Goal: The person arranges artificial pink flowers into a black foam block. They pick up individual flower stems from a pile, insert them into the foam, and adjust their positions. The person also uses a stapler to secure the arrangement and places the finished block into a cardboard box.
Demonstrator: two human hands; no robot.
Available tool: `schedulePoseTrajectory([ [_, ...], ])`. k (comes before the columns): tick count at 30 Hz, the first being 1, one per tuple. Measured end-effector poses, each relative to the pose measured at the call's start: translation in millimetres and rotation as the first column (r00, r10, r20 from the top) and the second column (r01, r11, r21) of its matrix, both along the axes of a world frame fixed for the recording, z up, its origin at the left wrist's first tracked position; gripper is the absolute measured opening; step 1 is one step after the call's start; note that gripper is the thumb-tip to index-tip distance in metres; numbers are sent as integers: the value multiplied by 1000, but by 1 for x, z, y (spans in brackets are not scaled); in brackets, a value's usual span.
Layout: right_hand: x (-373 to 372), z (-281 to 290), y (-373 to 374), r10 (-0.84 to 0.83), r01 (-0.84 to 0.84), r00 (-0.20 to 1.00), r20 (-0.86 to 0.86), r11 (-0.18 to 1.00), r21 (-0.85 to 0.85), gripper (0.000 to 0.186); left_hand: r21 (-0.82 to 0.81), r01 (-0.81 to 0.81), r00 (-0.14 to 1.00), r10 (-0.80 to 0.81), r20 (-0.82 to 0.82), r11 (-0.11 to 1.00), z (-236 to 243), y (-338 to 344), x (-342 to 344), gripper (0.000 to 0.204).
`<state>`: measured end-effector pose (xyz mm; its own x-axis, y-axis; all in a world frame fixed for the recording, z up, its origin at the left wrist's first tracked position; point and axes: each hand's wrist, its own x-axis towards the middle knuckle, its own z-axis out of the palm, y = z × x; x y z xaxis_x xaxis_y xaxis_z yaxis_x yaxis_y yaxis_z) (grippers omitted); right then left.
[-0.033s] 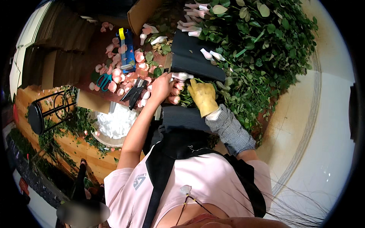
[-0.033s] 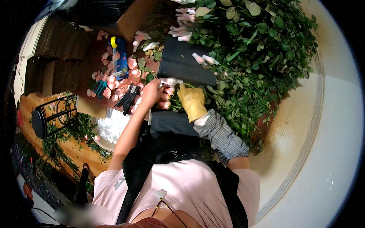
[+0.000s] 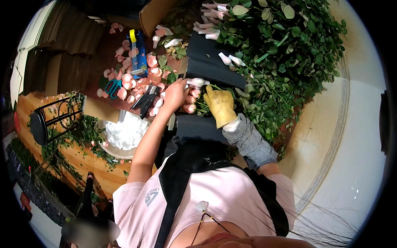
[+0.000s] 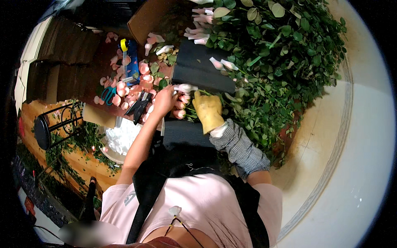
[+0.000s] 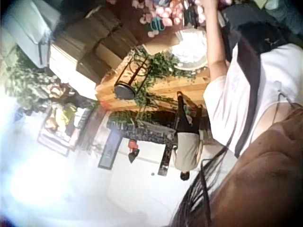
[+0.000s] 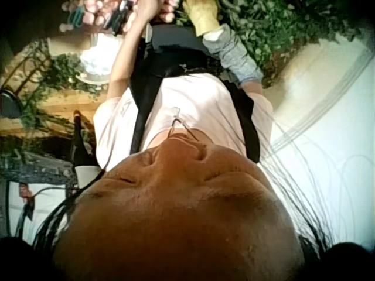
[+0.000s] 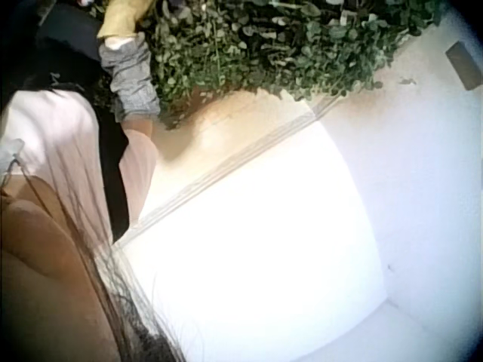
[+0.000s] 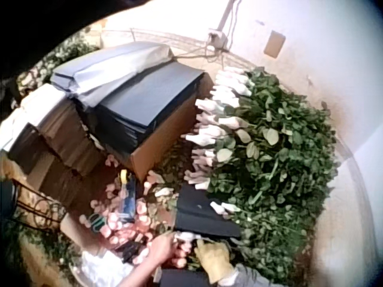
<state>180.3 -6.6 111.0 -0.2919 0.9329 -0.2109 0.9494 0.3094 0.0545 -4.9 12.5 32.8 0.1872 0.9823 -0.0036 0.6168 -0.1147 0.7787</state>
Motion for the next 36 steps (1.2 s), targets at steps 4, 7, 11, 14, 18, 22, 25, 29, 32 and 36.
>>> schedulePoseTrajectory([
  [4, 20, -53, 16, -65, 67, 995, -77, 997, 30, 17, 43, 28, 989, -34, 143, 999, 8, 0, -4, 20],
  [7, 22, -61, 16, -136, 138, 988, -68, 990, 25, 18, -57, -91, 961, 103, 258, 994, 6, -14, -10, 18],
  [11, 27, -58, 17, -123, 130, 983, -134, 991, 44, 21, -59, -500, 742, 462, 485, 864, -14, -32, -25, 12],
  [14, 31, -53, 18, -90, 100, 978, -187, 994, 47, 22, -411, -180, 727, 403, 557, 894, 7, -28, -46, 18],
  [18, 28, -50, 18, -94, 107, 981, -167, 992, 70, 19, -148, -37, 993, 52, 104, 988, 34, -6, -8, 39],
  [22, 30, -52, 23, -238, 232, 970, -53, 968, -93, 21, 12, 18, 1000, -18, -14, 1000, 38, 1, 9, 22],
  [25, 26, -49, 26, -312, 306, 950, -17, 940, -150, 26, -28, -111, 984, 113, 139, 993, 46, -17, -18, 20],
  [29, 25, -46, 24, -182, 180, 975, -131, 983, -27, 24, -411, -185, 980, 135, -148, 893, 52, -73, -137, 26],
  [32, 44, -38, 7, -27, 42, 916, -400, 999, 28, 22, -463, -363, 920, 230, -319, 809, -4, -152, -227, 63],
  [36, 31, 25, -8, -65, 17, 813, -579, 996, -87, 25, -197, -538, 801, 425, -423, 819, -7, -169, -248, 57],
])
